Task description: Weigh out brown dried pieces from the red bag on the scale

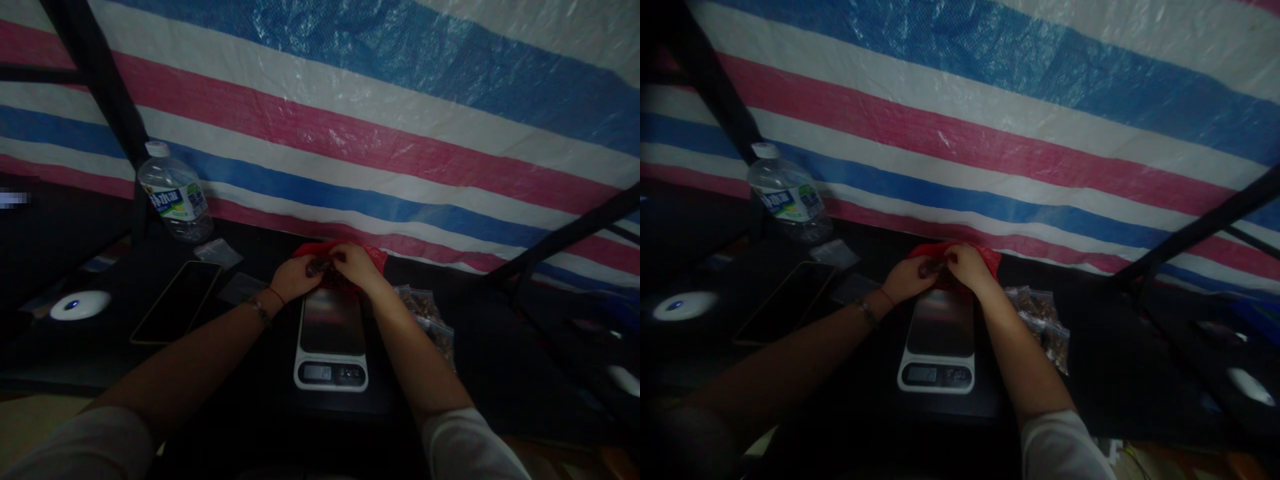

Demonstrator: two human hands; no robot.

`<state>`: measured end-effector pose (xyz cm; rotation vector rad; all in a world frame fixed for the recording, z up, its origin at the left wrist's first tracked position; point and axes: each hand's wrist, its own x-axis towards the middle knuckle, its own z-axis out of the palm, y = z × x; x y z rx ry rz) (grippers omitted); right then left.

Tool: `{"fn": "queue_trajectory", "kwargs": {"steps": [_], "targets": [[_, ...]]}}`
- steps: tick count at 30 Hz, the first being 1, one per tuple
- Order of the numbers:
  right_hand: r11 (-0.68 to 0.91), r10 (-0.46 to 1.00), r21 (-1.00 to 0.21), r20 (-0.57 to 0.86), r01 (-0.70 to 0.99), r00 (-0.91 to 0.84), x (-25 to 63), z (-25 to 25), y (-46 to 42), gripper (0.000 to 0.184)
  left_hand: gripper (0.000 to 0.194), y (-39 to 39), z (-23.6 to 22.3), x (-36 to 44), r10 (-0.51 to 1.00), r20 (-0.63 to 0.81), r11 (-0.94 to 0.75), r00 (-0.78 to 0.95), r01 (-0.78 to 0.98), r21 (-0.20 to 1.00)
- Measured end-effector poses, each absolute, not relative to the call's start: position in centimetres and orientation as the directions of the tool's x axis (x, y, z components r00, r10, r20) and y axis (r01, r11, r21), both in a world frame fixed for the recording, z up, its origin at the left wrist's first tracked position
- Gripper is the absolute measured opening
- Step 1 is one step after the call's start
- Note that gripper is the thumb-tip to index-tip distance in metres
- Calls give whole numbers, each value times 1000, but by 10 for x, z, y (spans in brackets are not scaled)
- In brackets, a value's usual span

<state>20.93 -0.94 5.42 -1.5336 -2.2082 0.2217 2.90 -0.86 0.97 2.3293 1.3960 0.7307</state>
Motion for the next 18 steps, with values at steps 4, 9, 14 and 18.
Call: {"fn": "queue_trajectory", "kwargs": {"steps": [4,9,14,18], "targets": [[344,936,-314,37,885,-350,213,33,-4,26,33,-8,10,29,899,262,-437,351,740,511],[474,868,-365,38,801,-496,206,16,0,37,33,-7,9,29,919,253,-393,303,757,522],[495,857,-350,43,795,-514,204,22,1,28,36,-6,7,28,919,278,-390,280,752,531],[422,901,-330,45,845,-432,211,28,1,29,37,-6,6,28,920,271,-390,285,751,533]]}}
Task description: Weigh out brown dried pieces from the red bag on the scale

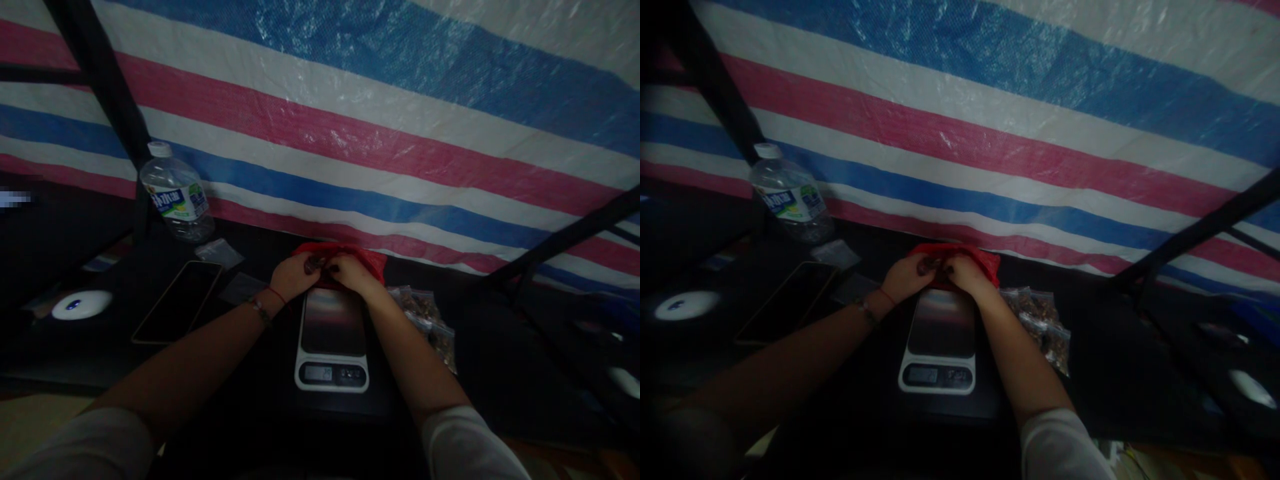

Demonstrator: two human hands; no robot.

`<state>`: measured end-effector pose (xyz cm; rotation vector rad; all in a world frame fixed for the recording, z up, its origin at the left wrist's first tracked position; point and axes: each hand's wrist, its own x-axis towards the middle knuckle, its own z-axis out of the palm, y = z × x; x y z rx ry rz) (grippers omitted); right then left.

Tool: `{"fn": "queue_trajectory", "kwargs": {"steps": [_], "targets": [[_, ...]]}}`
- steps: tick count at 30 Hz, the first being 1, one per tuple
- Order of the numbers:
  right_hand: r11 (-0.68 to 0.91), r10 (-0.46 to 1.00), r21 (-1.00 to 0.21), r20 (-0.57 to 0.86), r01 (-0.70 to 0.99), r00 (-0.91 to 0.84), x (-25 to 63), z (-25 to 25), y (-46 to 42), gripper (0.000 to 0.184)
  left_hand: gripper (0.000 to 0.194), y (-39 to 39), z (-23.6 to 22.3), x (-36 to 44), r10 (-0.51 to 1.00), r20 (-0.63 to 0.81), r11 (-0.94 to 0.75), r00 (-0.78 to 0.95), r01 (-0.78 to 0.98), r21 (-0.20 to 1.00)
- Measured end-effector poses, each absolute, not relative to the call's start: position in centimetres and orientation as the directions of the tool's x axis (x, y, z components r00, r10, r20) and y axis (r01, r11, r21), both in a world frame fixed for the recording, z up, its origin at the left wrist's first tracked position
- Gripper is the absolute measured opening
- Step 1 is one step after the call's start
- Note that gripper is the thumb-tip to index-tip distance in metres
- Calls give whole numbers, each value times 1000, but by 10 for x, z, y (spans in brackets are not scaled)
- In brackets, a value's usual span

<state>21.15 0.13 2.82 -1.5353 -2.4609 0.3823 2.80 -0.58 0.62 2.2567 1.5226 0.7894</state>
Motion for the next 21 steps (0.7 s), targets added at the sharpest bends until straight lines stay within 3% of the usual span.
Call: {"fn": "queue_trajectory", "kwargs": {"steps": [5,9,15,21], "targets": [[281,960,-455,114,845,-257,220,37,3,26,36,-7,7,28,911,244,-411,333,775,480],[358,933,-548,238,756,-269,213,46,-2,23,34,-7,9,28,903,220,-429,368,781,455],[458,888,-541,311,705,-338,201,47,-7,25,29,-7,9,28,887,234,-461,397,764,451],[445,889,-530,355,722,-288,201,46,-7,21,27,-7,10,28,888,229,-460,399,752,472]]}}
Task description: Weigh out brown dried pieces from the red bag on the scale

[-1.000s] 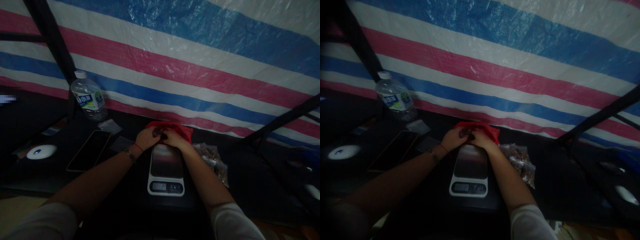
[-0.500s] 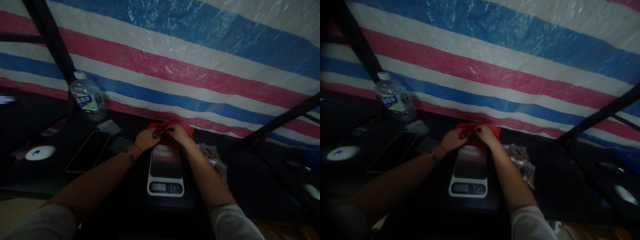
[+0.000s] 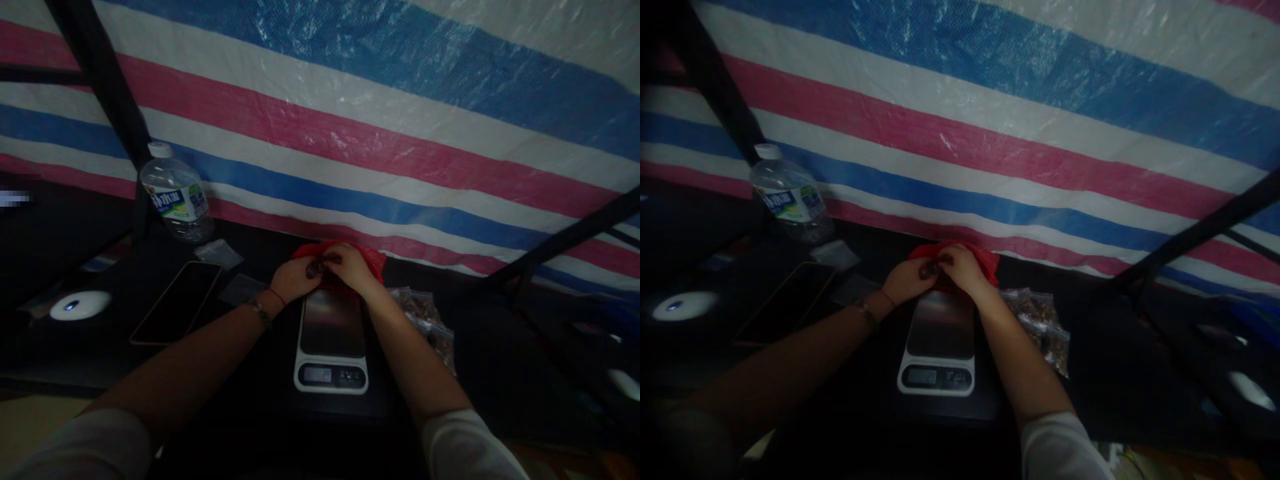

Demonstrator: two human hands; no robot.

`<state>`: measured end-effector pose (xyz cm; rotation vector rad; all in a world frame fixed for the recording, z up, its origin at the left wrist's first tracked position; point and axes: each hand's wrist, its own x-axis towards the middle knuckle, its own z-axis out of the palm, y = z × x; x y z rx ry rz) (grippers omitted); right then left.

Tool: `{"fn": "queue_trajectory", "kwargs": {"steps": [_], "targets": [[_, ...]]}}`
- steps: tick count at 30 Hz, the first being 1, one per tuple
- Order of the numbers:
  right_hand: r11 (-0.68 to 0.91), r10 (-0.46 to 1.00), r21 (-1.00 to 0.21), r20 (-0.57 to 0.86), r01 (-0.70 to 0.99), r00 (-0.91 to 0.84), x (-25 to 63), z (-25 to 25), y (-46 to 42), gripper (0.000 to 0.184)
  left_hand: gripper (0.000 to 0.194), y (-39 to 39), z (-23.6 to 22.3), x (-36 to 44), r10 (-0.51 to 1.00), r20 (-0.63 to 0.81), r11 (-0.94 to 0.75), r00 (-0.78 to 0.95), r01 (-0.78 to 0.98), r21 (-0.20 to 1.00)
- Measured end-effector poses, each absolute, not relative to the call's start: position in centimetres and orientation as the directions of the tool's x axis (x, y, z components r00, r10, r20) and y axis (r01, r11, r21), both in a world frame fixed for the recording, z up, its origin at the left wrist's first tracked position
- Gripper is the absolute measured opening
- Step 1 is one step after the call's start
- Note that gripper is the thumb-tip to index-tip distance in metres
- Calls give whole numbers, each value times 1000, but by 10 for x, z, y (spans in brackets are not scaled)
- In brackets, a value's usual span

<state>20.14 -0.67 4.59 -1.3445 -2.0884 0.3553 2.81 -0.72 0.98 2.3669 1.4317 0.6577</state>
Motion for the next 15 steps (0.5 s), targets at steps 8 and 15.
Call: {"fn": "queue_trajectory", "kwargs": {"steps": [8,15], "targets": [[519,849,-508,401,687,-344,198,44,-8,26,27,-6,9,28,897,237,-442,374,760,476],[416,909,-559,236,717,-343,197,42,-11,37,34,-7,10,26,870,313,-493,381,683,539]]}}
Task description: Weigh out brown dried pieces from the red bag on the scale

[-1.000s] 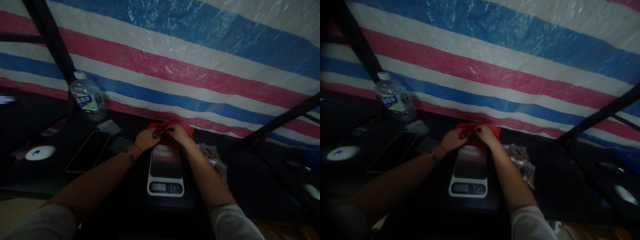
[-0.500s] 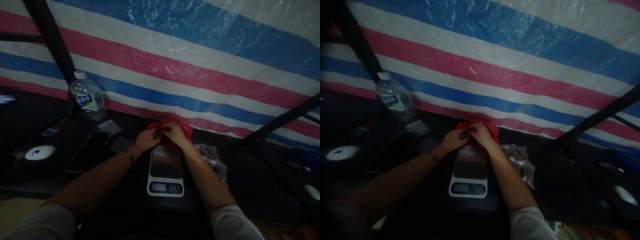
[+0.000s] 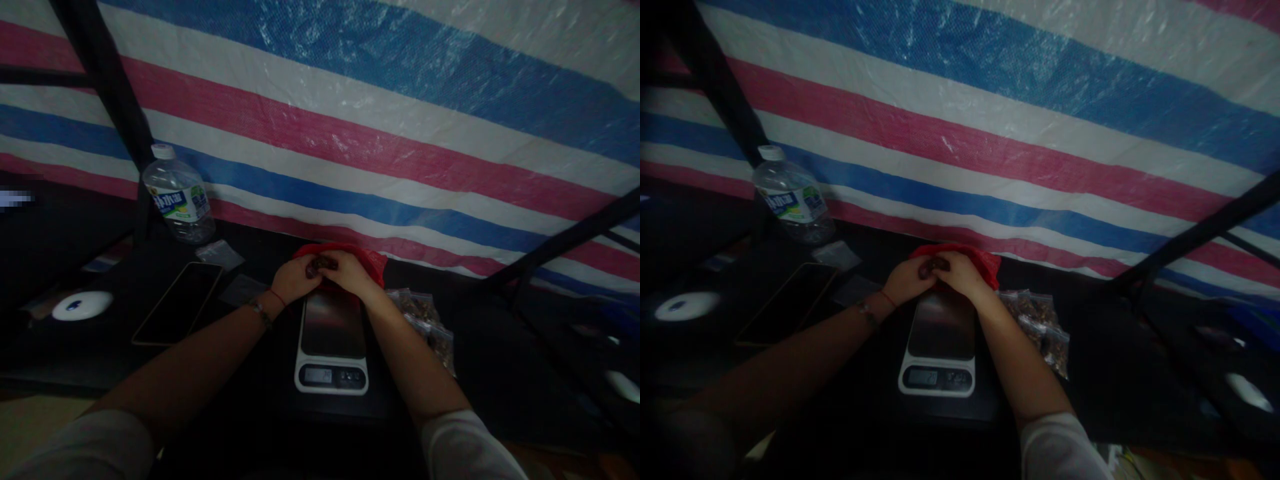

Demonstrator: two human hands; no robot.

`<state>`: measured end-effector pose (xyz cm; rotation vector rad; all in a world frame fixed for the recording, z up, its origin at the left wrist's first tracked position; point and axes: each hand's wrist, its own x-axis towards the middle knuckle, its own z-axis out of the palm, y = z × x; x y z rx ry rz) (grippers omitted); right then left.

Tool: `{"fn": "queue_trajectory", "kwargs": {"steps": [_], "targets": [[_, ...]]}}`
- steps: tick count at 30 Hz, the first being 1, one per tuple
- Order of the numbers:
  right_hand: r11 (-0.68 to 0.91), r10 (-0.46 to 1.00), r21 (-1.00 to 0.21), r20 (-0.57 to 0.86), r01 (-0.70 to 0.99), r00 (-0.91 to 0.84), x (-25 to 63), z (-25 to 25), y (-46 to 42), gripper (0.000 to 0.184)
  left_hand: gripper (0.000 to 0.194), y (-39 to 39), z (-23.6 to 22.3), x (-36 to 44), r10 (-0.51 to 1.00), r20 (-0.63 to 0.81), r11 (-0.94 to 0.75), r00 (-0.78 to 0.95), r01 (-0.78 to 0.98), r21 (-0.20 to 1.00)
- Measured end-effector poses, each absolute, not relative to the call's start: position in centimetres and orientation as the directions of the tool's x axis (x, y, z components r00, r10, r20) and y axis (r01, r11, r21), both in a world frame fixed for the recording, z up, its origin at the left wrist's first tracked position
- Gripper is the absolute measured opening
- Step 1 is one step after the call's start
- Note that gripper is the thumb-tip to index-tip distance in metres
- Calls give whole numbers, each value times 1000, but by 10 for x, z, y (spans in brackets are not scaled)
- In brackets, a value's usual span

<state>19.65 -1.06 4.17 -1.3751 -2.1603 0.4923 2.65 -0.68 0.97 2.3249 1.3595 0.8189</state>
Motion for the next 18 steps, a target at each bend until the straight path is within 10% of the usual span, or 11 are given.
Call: {"fn": "queue_trajectory", "kwargs": {"steps": [18], "targets": [[366,926,-469,272,804,-263,214,37,-109,39,43,-4,9,19,779,563,-625,276,419,659]]}}
